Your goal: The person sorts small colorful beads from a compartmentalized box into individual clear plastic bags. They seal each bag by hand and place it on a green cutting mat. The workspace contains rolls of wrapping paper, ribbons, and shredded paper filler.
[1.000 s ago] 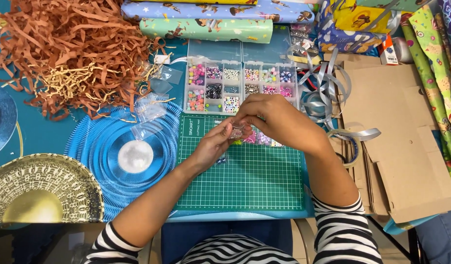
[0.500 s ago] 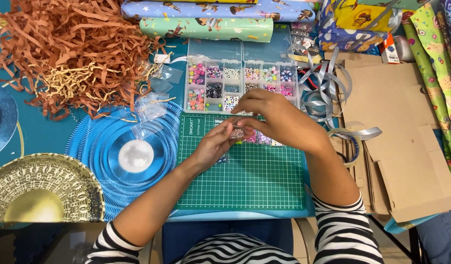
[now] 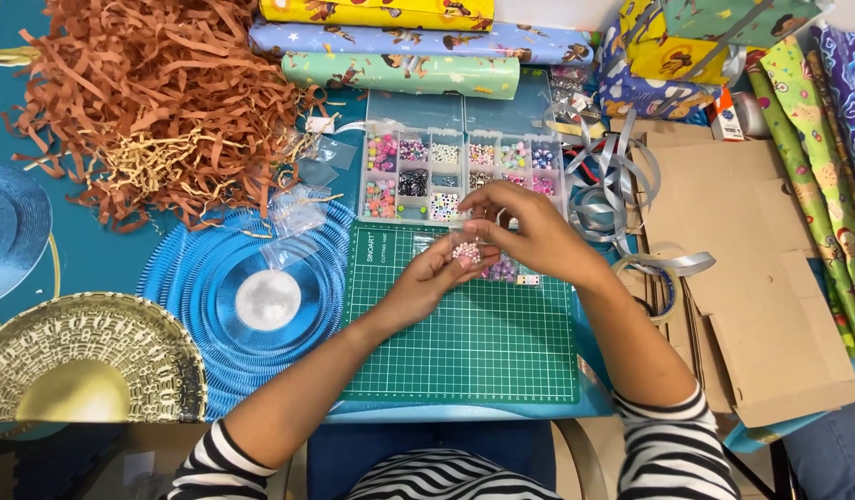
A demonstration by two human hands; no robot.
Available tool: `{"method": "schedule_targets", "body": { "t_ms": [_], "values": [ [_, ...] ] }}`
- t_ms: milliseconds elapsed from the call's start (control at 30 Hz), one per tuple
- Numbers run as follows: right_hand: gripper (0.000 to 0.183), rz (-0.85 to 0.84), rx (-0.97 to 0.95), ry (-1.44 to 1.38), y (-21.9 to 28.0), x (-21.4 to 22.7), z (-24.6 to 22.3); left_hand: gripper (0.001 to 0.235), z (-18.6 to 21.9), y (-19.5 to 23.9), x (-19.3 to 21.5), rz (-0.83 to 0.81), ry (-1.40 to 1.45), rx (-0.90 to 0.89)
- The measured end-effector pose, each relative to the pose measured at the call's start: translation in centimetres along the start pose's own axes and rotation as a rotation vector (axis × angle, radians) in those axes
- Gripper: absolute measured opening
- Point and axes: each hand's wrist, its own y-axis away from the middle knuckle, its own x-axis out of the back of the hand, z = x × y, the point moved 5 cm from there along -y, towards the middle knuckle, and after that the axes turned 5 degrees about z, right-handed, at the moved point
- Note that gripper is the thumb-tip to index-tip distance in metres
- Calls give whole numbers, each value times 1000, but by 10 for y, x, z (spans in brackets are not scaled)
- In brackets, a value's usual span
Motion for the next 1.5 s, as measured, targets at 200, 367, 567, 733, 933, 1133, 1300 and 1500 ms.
{"method": "schedule_targets", "body": {
  "t_ms": [200,367,567,733,933,1133,1300,1500],
  "values": [
    [36,165,-135,-352,49,-29,69,41,-30,-1,13,60,11,-11],
    [36,245,-128,-394,59,-39,81,38,-25,5,4,77,-107,-70],
    [28,282,-48,-379,64,-44,84,28,-29,9,13,135,-275,-146],
    [19,339,-17,-350,70,-47,85,22,-24,11,12,171,-358,-116],
    [14,373,-52,-450,73,-52,78,18,-19,12,13,238,-430,-132],
    [20,376,-63,-498,68,-49,73,11,-1,11,3,260,-505,-151],
    [12,429,-10,-438,70,-46,74,14,2,13,1,234,-469,-141],
    [9,411,4,-424,70,-49,74,10,1,9,7,265,-498,-167]
  ]
}}
